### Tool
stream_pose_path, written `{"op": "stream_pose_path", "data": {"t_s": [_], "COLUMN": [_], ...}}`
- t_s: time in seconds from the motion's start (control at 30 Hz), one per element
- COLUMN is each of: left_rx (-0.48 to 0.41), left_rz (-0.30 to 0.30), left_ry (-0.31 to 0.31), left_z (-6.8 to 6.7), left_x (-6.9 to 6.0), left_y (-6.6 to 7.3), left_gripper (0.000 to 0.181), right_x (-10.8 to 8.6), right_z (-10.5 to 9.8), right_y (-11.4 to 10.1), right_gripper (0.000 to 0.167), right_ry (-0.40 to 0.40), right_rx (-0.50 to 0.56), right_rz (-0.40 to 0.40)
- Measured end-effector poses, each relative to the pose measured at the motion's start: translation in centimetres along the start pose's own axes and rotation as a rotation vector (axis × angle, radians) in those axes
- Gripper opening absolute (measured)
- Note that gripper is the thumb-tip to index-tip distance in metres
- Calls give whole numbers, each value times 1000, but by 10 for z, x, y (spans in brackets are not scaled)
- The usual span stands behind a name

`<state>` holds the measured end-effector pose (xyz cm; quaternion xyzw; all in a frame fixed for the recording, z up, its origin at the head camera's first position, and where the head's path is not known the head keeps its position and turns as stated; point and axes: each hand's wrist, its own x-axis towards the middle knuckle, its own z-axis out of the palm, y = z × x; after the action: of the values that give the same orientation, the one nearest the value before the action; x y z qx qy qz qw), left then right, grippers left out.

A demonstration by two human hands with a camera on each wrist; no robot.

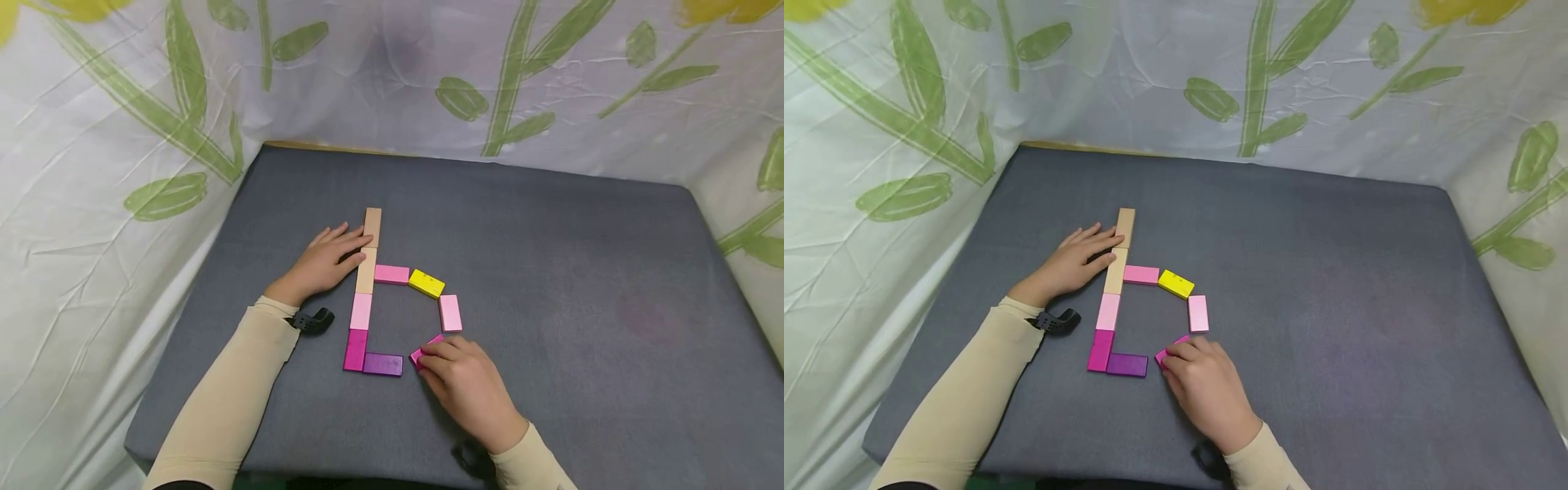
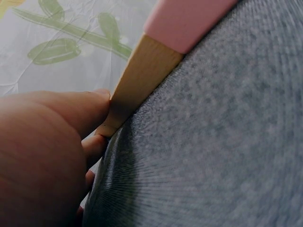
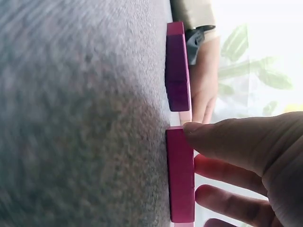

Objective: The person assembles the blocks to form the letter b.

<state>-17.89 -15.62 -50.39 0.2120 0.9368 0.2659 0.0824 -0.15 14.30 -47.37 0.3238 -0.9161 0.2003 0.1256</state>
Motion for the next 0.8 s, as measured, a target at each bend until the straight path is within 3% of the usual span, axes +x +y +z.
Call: {"op": "stream_pose_path", "data": {"t_s": [0.6, 0.8], "left_rx": [-2, 0], "left_rz": [-15, -19], "left_ry": [-6, -8], "left_z": [-1, -1], "left_x": [-1, -1], "left_y": [3, 4], "left_gripper": [51, 51], "right_x": [0, 1], "right_z": [2, -1], "right_y": [-7, -2], "right_gripper": [23, 24], "right_ry": [-16, -32], "right_rx": [31, 33], "right_rz": [-25, 11]}}
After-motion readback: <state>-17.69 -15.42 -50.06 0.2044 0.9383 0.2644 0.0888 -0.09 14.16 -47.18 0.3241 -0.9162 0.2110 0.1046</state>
